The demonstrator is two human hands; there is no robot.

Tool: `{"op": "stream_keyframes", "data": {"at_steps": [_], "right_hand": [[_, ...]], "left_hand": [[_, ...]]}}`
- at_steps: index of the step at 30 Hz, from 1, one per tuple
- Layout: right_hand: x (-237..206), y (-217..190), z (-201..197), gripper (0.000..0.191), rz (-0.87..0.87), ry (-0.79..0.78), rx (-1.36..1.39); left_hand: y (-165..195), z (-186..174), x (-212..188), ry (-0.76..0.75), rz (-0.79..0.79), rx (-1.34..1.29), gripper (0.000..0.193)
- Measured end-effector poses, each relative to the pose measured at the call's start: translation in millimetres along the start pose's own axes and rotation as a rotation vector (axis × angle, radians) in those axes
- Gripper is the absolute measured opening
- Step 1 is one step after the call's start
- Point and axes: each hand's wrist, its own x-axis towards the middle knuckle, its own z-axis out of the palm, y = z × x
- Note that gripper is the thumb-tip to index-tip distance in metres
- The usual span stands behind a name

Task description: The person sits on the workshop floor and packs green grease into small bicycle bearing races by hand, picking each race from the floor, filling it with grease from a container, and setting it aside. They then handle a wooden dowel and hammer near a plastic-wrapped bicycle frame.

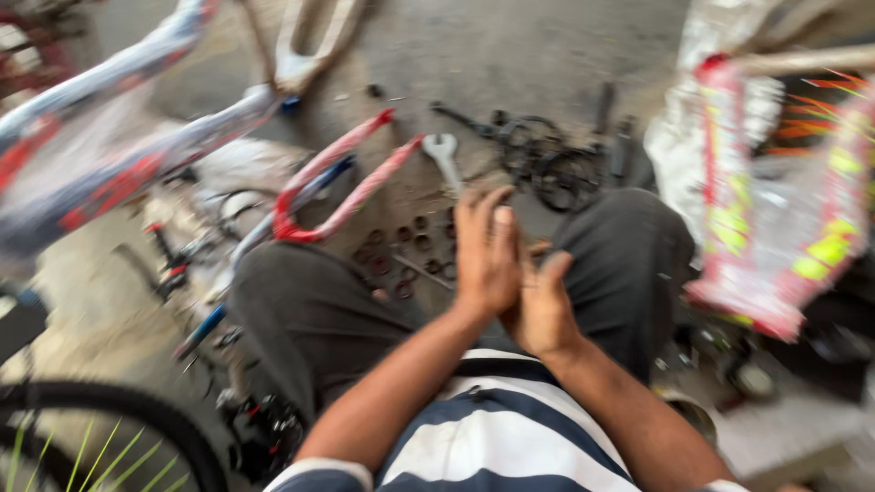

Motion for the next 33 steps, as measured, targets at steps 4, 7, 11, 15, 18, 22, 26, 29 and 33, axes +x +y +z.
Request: {"op": "stream_keyframes", "data": {"at_steps": [4,7,11,15,18,22,26,29,33], "right_hand": [[-7.8,-5.3,-5.8,0.115,0.023,-0.072,-0.029],[-8.1,-7.2,-20.9,0.112,0.004,-0.108,0.071],[-7.8,-0.7,-34.1,0.099,-0.063,-0.147,0.195],[-0.1,4.0,-31.9,0.075,-0.009,-0.013,-0.133],[7.0,7.6,-23.6,0.069,-0.14,-0.046,-0.484],[0.2,12.1,-18.5,0.072,-0.423,-0.086,-1.086],[-11.9,21.6,-23.6,0.082,-0.489,-0.139,-1.144],[-10.3,23.7,-31.0,0.085,-0.354,-0.154,-0.813],[-8.3,-1.6,-39.9,0.102,-0.057,-0.163,-0.108]], "left_hand": [[-32.9,13.5,-0.3,-0.012,-0.305,-0.249,0.029],[-45.6,2.0,11.8,-0.102,-0.575,-0.557,0.028],[-42.9,-16.3,16.3,-0.115,-0.769,-0.969,0.03],[-34.0,-14.0,2.9,-0.176,-0.711,-0.987,0.034],[-25.5,-2.5,-10.0,-0.164,-0.555,-0.844,0.035],[-15.6,6.1,-16.4,-0.021,-0.453,-0.906,0.034],[-15.1,5.6,-16.3,0.074,-0.443,-0.801,0.035],[-20.9,2.3,-12.3,0.09,-0.45,-0.802,0.041],[-24.4,-8.6,0.2,0.052,-0.521,-1.031,0.042]]}}
